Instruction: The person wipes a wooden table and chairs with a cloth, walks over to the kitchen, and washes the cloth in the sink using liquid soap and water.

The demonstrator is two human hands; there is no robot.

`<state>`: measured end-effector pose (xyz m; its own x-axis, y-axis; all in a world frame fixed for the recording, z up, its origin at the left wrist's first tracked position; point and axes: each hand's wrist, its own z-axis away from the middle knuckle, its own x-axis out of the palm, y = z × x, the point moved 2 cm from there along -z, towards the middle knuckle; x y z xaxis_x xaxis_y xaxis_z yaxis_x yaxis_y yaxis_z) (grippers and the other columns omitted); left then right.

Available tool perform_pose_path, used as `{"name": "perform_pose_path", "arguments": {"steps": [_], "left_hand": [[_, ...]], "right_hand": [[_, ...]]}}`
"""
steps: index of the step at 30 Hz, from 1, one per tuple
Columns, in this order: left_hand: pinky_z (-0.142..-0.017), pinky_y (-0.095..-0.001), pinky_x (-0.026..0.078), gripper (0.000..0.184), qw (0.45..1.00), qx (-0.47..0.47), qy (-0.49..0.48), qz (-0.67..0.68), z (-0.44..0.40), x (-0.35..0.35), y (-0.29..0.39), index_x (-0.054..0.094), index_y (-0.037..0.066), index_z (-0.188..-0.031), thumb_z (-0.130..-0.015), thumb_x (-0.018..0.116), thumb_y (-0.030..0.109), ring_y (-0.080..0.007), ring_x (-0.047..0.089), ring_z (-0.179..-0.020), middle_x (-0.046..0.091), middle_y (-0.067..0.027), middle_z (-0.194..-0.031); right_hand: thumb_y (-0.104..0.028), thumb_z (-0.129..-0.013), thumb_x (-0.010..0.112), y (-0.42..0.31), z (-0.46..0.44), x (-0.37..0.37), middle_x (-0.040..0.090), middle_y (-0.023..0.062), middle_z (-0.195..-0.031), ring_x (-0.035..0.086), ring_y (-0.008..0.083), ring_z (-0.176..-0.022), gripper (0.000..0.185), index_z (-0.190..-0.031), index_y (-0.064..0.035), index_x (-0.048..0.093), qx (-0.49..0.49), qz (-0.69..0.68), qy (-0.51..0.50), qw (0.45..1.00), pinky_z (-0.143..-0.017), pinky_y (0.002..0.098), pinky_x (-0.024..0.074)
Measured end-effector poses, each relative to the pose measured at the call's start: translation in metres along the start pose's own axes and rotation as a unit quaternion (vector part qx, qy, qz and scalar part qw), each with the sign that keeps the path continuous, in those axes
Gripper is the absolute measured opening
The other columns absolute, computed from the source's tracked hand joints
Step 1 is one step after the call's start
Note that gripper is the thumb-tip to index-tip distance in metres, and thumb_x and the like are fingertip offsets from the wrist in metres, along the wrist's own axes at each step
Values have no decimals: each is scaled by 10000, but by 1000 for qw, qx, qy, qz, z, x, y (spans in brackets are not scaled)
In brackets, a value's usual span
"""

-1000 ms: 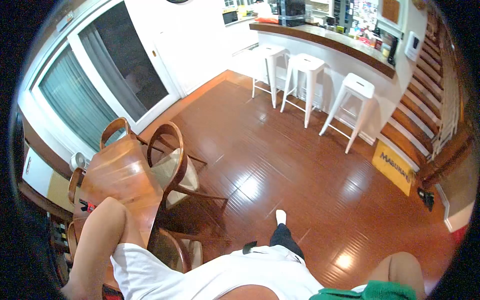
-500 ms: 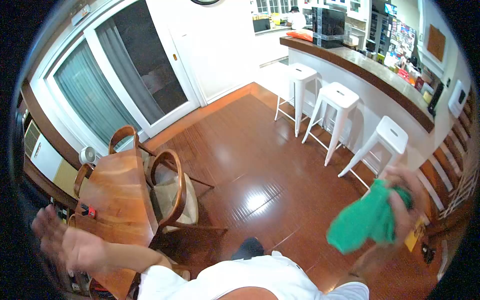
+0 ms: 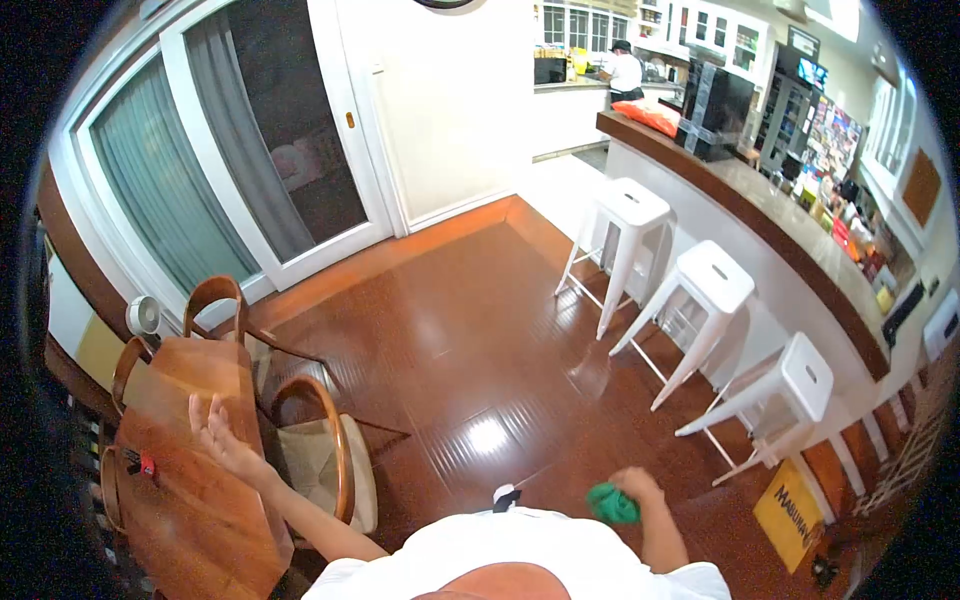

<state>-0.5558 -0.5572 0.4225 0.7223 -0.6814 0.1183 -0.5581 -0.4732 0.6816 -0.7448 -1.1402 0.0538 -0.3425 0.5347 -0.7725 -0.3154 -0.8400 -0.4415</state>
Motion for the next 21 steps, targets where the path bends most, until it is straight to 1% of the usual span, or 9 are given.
{"name": "perform_pose_path", "arguments": {"steps": [3, 5, 9, 11, 12, 16, 19, 20, 21], "left_hand": [[-1002, -371, 387, 384, 990, -53, -61, 118, -12, 82, -22, 428, -24, -1307, -1000, 357, 196, -251, 509, -1167, 454, -134, -1347], [-1002, -388, 388, 449, 951, -113, -121, 259, -18, 142, -24, 434, -19, -1304, -987, 390, 294, -259, 507, -1173, 470, -151, -1335], [-1033, -442, 367, 552, 774, -112, -295, 549, -19, 270, -15, 371, -3, -1367, -987, 371, 397, -308, 501, -1171, 467, -154, -1347], [-1026, -540, 337, 620, 697, -43, -386, 603, -18, 322, 9, 350, 48, -1402, -961, 383, 483, -324, 490, -1185, 480, -131, -1342], [-1021, -531, 345, 601, 661, -7, -418, 623, -20, 344, 21, 367, 48, -1386, -959, 391, 471, -318, 499, -1171, 489, -132, -1330], [-999, -493, 377, 526, 547, 63, -429, 717, -49, 423, 30, 436, 51, -1323, -953, 423, 424, -294, 535, -1118, 522, -136, -1280], [-983, -464, 400, 471, 518, 79, -417, 743, -76, 490, 19, 487, 53, -1276, -948, 447, 389, -275, 562, -1078, 547, -139, -1243], [-977, -455, 408, 453, 515, 81, -414, 746, -82, 510, 14, 504, 53, -1260, -947, 455, 377, -269, 571, -1064, 555, -140, -1230], [-972, -445, 416, 436, 512, 84, -407, 752, -88, 528, 9, 521, 54, -1244, -945, 462, 365, -263, 580, -1051, 563, -141, -1218]], "right_hand": [[-328, -876, 527, 16, -4, 40, 652, 91, -1126, 608, 269, -1060, 299, -1062, -174, 703, 154, 28, -171, 973, -927, 377, 456], [-322, -874, 532, 18, -22, 43, 654, 91, -1121, 610, 268, -1054, 294, -1058, -170, 705, 176, 6, -184, 967, -924, 376, 457], [-311, -869, 543, 43, -88, 44, 658, 91, -1112, 614, 265, -1042, 286, -1049, -162, 708, 203, -47, -165, 964, -918, 374, 458], [-305, -867, 548, 55, -130, 39, 660, 92, -1107, 615, 264, -1036, 281, -1044, -158, 710, 202, -71, -149, 966, -915, 373, 459], [-302, -865, 551, 61, -151, 36, 661, 92, -1105, 616, 264, -1032, 279, -1042, -156, 710, 200, -82, -141, 966, -914, 372, 459], [-291, -861, 561, 84, -250, 5, 665, 92, -1096, 620, 261, -1020, 270, -1033, -148, 713, 179, -102, -115, 972, -908, 370, 461], [-272, -851, 580, 79, -342, -38, 671, 95, -1078, 626, 260, -1001, 256, -1022, -140, 717, 87, -156, -64, 982, -897, 370, 465], [-248, -823, 619, 70, -374, -64, 676, 108, -1055, 633, 261, -988, 250, -1021, -126, 713, 157, -168, -59, 972, -885, 375, 472], [-252, -819, 624, 56, -404, -90, 676, 112, -1050, 633, 268, -988, 255, -1014, -113, 712, 155, -155, -48, 975, -878, 381, 475]]}}
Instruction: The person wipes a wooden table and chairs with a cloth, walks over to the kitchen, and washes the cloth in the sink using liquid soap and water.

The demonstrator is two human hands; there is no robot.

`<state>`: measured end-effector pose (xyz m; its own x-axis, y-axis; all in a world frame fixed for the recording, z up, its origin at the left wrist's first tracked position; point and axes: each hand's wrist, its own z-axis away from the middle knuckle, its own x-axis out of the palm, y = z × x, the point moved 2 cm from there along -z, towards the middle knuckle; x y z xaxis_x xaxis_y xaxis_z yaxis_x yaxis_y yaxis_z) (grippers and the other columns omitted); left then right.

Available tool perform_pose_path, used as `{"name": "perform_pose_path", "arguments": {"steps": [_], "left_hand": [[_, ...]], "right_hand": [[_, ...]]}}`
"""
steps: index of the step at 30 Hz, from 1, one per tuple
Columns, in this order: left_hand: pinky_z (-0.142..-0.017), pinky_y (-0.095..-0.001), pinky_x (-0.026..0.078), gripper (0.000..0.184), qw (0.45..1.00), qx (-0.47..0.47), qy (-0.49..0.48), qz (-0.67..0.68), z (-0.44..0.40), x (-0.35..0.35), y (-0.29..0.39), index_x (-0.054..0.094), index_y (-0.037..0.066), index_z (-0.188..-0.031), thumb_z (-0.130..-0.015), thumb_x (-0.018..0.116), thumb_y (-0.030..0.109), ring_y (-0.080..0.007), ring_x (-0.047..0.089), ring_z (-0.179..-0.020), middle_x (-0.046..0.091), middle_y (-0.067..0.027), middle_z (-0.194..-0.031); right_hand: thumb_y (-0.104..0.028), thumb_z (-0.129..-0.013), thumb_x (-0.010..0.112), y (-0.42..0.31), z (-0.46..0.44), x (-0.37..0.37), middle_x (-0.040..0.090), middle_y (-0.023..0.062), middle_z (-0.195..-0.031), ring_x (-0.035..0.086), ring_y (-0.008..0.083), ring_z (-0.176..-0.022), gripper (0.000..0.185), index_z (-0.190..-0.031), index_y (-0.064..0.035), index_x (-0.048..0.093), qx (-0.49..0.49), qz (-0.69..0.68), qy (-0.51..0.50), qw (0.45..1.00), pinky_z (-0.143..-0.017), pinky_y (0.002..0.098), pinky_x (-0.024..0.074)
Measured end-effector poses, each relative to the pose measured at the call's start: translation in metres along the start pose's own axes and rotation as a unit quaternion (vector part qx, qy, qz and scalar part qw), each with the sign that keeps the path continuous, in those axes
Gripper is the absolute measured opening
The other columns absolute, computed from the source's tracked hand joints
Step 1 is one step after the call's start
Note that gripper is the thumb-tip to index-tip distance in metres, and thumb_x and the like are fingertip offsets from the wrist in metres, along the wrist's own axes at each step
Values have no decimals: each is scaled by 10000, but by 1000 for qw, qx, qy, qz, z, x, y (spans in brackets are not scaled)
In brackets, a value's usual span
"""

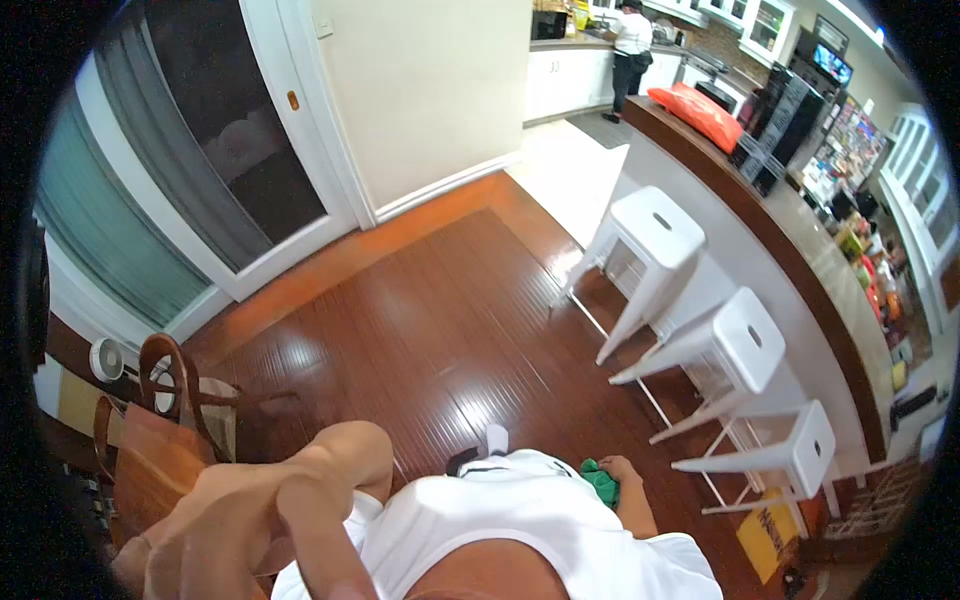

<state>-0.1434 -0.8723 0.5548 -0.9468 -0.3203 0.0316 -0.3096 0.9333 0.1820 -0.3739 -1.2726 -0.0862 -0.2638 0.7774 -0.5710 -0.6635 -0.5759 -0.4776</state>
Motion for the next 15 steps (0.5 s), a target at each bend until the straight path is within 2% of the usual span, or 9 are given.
{"name": "perform_pose_path", "arguments": {"steps": [3, 5, 7, 9, 13, 14, 15], "left_hand": [[-956, -417, 439, 385, 999, 40, 9, 19, -17, -53, -29, 572, 56, -1197, -940, 486, 330, -245, 607, -1011, 588, -144, -1181], [-945, -398, 455, 354, 992, 115, 48, 37, -28, -91, -39, 606, 57, -1165, -937, 502, 307, -232, 625, -984, 605, -146, -1156], [-934, -379, 470, 325, 974, 196, 67, 96, -24, -134, -42, 641, 58, -1134, -934, 518, 283, -220, 643, -958, 621, -148, -1131], [-879, -368, 508, 252, 952, 55, -125, 273, -13, -200, -27, 671, 92, -1105, -886, 545, 88, -233, 646, -969, 600, -217, -1149], [-854, -458, 482, 251, 960, 155, 60, 224, 29, -303, -86, 681, 48, -955, -882, 527, 232, -204, 683, -737, 702, -77, -813], [-700, -377, 506, 223, 951, 128, 193, 205, 35, -326, -92, 687, 36, -754, -862, 518, 133, -209, 653, -512, 659, -76, -589], [-669, -365, 485, 214, 946, 94, 225, 213, 63, -374, -88, 686, 36, -773, -871, 515, 119, -215, 663, -536, 679, -79, -642]], "right_hand": [[-278, -814, 619, -89, -75, -59, 667, 131, -1056, 624, 291, -1011, 291, -1027, -96, 700, -39, 49, 7, 998, -875, 392, 478], [-285, -832, 600, -153, -114, -93, 672, 138, -1014, 638, 314, -951, 289, -1038, -102, 690, -114, 152, 13, 982, -841, 403, 492], [-272, -831, 597, -206, -156, -118, 667, 145, -1019, 629, 338, -947, 284, -1034, -97, 688, -138, 144, 32, 979, -848, 409, 488], [-273, -829, 594, -247, -200, -134, 670, 138, -1011, 632, 330, -949, 286, -1031, -93, 685, -146, 114, 43, 982, -851, 406, 486], [-273, -833, 588, -309, -251, -159, 673, 133, -1021, 635, 323, -961, 288, -1057, -120, 684, -114, 38, 73, 990, -867, 405, 486], [-272, -832, 592, -313, -264, -159, 677, 129, -1009, 641, 318, -950, 284, -1052, -120, 686, -112, 25, 77, 990, -863, 401, 489], [-272, -830, 596, -313, -282, -160, 682, 125, -996, 647, 314, -938, 280, -1047, -120, 688, -111, 13, 81, 990, -859, 397, 491]]}}
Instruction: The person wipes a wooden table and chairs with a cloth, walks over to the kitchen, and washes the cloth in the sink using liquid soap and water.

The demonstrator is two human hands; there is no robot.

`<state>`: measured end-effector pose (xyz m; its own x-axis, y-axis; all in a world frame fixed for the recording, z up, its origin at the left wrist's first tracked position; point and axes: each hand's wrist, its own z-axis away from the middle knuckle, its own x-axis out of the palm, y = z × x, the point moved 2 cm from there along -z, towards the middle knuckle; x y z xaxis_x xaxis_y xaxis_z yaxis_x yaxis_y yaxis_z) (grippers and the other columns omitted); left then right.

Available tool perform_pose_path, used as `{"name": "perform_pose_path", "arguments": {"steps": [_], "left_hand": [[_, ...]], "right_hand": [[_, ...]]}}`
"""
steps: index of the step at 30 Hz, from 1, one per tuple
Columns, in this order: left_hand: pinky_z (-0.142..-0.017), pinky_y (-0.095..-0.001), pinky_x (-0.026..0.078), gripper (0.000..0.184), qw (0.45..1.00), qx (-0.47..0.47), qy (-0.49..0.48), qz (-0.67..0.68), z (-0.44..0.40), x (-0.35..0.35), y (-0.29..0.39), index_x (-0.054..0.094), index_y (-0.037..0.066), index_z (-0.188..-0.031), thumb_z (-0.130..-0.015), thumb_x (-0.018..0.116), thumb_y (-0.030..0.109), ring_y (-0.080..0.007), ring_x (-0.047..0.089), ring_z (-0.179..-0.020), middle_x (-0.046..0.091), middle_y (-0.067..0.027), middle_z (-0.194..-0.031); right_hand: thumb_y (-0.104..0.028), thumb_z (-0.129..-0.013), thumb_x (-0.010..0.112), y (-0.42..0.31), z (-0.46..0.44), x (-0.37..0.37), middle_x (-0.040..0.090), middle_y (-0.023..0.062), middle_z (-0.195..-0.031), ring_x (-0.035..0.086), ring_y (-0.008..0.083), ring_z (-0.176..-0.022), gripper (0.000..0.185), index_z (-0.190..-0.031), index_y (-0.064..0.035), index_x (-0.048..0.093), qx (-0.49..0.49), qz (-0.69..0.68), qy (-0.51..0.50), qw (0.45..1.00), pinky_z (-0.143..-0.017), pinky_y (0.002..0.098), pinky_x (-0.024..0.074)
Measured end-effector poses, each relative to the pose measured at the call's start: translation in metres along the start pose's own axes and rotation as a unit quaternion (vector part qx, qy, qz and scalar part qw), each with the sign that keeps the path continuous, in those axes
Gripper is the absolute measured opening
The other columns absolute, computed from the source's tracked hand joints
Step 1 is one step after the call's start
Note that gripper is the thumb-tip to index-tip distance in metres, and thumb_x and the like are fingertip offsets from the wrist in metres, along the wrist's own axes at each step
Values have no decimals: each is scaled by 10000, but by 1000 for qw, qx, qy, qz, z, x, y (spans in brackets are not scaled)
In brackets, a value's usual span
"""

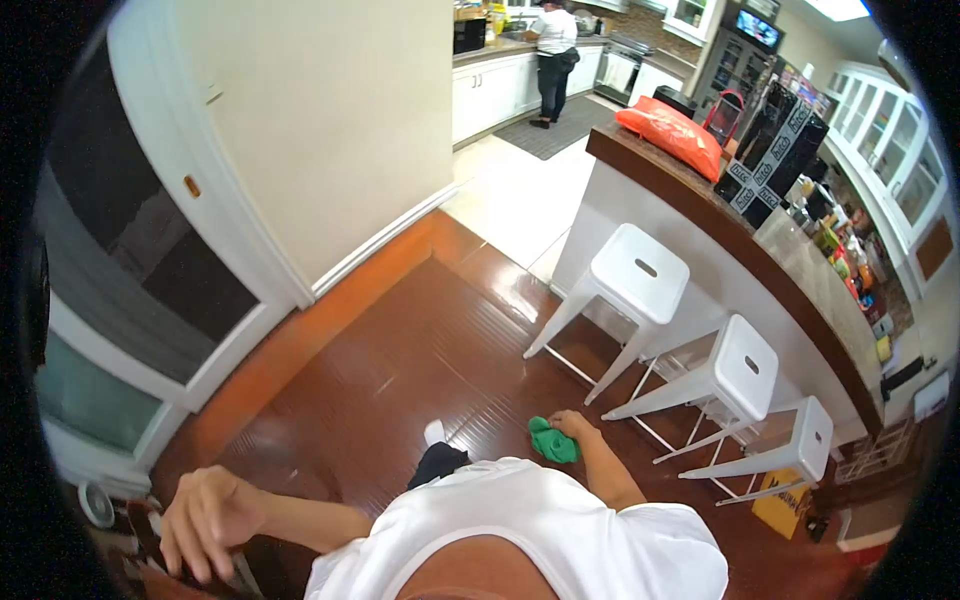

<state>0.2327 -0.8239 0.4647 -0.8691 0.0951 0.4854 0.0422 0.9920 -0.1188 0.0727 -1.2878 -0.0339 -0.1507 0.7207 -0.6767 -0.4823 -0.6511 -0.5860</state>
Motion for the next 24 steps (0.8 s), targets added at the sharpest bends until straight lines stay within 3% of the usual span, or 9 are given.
{"name": "perform_pose_path", "arguments": {"steps": [1, 4, 6, 7, 10, 14, 16, 21, 24], "left_hand": [[-724, -373, 497, 275, 997, -16, 9, -73, -7, -37, 5, 621, 65, -722, -924, 492, 199, -173, 658, -658, 672, -78, -708], [-716, -350, 471, 207, 974, -28, 147, -167, -33, -126, 14, 617, 87, -838, -944, 480, 201, -153, 606, -579, 646, -51, -726], [-728, -340, 448, 204, 975, -69, 108, -181, -55, -182, 0, 617, 83, -962, -954, 492, 244, -146, 562, -576, 619, -46, -786], [-733, -335, 437, 229, 973, -90, 90, -190, -65, -206, -8, 617, 81, -1024, -960, 498, 266, -142, 540, -575, 606, -43, -815], [-701, -343, 438, 219, 966, -156, 15, -204, -102, -258, -59, 625, 102, -1004, -966, 489, 270, -160, 570, -618, 621, -57, -851], [-697, -416, 537, 114, 976, -132, -110, -136, -144, -287, -154, 621, 57, -942, -923, 510, 73, -319, 642, -742, 638, -234, -902], [-794, -440, 528, 279, 943, -233, -204, -124, -165, -302, -174, 616, 290, -1173, -936, 535, 167, -317, 651, -818, 639, -174, -1019], [-705, -410, 544, 258, 970, -178, -152, -71, -186, -352, -261, 629, 242, -1145, -927, 539, 139, -320, 655, -763, 655, -189, -946], [-707, -390, 537, 238, 914, -362, -22, -180, -223, -365, -297, 629, 219, -1124, -900, 570, 162, -323, 652, -781, 648, -197, -928]], "right_hand": [[-275, -834, 593, 12, -13, 7, 682, 120, -1008, 647, 297, -949, 279, -1048, -123, 688, 19, 7, -25, 999, -853, 384, 495], [-270, -842, 564, 18, -24, 8, 670, 107, -1058, 630, 277, -997, 282, -1051, -129, 690, 106, 78, -105, 986, -856, 379, 493], [-283, -850, 546, 16, -33, 8, 634, 69, -1166, 595, 253, -1077, 316, -1102, -140, 673, 149, 118, -147, 971, -895, 402, 478], [-310, -788, 616, 14, -33, 4, 676, 118, -1037, 629, 299, -934, 279, -996, -159, 727, 137, 86, -122, 979, -869, 394, 477], [-303, -777, 628, 9, -45, 19, 673, 118, -1053, 629, 290, -948, 288, -999, -148, 727, 245, 32, -61, 967, -881, 386, 473], [-295, -837, 574, -31, -78, 13, 645, 110, -1138, 607, 283, -1051, 315, -1096, -157, 691, 237, -37, -104, 965, -926, 397, 453], [-301, -832, 578, -36, -98, 14, 641, 116, -1143, 599, 293, -1056, 322, -1091, -147, 690, 236, -26, -119, 964, -925, 398, 456], [-315, -829, 578, 38, -188, 35, 643, 113, -1135, 594, 300, -1056, 315, -1073, -153, 695, 169, 59, -161, 971, -919, 399, 461], [-319, -836, 565, 13, -241, -9, 643, 120, -1118, 591, 312, -1051, 307, -1054, -146, 695, 234, 13, -131, 963, -910, 406, 466]]}}
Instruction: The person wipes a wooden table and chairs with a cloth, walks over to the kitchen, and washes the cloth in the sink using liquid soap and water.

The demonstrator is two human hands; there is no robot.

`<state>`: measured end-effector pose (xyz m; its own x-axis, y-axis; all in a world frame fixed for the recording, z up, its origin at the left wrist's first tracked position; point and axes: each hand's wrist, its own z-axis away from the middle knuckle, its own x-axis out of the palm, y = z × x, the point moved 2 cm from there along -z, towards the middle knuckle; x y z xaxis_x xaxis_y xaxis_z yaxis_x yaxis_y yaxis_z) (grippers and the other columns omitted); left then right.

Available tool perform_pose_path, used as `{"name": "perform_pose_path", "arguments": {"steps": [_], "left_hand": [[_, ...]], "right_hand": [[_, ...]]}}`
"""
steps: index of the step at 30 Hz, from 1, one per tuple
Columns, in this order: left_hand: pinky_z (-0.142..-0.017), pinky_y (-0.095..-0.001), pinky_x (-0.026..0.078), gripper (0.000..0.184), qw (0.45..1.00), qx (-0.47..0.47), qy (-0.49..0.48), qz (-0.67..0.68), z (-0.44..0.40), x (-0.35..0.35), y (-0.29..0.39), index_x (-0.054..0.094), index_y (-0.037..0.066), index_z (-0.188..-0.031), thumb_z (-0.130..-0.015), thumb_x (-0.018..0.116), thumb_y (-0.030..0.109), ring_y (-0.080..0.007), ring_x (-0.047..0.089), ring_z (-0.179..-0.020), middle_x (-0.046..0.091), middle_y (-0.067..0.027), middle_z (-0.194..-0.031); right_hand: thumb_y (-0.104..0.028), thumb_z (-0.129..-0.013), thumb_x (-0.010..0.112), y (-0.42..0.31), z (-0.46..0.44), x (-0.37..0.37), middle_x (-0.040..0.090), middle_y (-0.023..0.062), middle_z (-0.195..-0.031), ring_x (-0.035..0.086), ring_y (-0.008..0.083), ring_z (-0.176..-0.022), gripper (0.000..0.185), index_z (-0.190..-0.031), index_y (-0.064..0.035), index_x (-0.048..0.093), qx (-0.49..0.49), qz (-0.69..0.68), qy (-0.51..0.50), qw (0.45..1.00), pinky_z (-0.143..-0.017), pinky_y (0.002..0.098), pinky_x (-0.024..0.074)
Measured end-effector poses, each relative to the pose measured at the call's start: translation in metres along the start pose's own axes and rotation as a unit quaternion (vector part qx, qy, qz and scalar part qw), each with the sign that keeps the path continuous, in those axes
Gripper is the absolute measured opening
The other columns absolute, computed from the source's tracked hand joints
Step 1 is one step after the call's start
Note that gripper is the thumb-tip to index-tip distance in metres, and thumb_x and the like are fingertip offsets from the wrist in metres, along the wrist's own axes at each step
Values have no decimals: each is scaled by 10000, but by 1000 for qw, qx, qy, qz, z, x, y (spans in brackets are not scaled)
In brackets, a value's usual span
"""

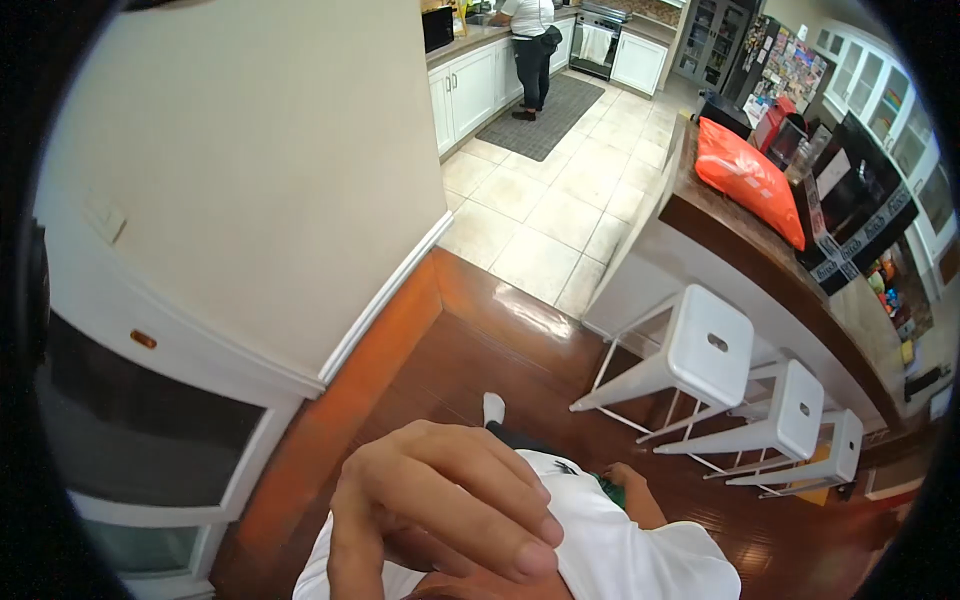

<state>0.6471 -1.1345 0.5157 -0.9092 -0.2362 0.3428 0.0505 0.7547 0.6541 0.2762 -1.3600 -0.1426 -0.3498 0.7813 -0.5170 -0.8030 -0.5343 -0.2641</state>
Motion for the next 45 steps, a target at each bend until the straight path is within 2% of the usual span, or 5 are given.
{"name": "perform_pose_path", "arguments": {"steps": [4, 8, 19, 25, 45], "left_hand": [[-852, -385, 498, 305, 987, 104, -84, 85, -96, -31, -47, 604, 179, -1173, -895, 527, 80, -324, 625, -962, 595, -208, -1113], [-695, -361, 541, 138, 975, 135, -174, 10, -155, -95, -114, 650, 134, -988, -854, 616, 139, -311, 649, -826, 645, -198, -949], [-1050, -351, 331, 495, 807, -514, 71, -282, -52, -481, -452, 445, 3, -1321, -868, 610, 116, -246, 441, -1250, 492, -138, -1320], [-428, -316, 406, 153, 532, -800, 163, -224, 124, -653, -518, 626, 102, -870, -800, 643, 237, -165, 521, -508, 564, -30, -623], [-568, -297, 485, 418, 722, -613, -96, -307, -431, -708, -944, 526, 138, -1250, -845, 589, 219, -165, 609, -788, 621, -81, -942]], "right_hand": [[-319, -848, 535, 41, -159, -24, 631, 140, -1126, 599, 327, -1027, 314, -1050, -132, 687, -248, 198, 57, 947, -894, 406, 474], [-259, -807, 559, -71, -140, -177, 652, 153, -1061, 621, 331, -971, 295, -1028, -112, 688, -15, -16, 159, 987, -868, 402, 484], [-250, -820, 568, -184, -183, -408, 672, 119, -1035, 631, 304, -962, 306, -1060, -99, 684, -7, -125, 162, 979, -863, 394, 485], [-278, -812, 582, -177, -237, -469, 649, 105, -1115, 618, 288, -1015, 325, -1095, -154, 683, 90, -171, 86, 977, -875, 405, 491], [-375, -734, 696, -158, -400, -630, 649, 145, -1101, 622, 313, -1007, 436, -1086, -119, 681, 274, -328, 46, 903, -875, 409, 486]]}}
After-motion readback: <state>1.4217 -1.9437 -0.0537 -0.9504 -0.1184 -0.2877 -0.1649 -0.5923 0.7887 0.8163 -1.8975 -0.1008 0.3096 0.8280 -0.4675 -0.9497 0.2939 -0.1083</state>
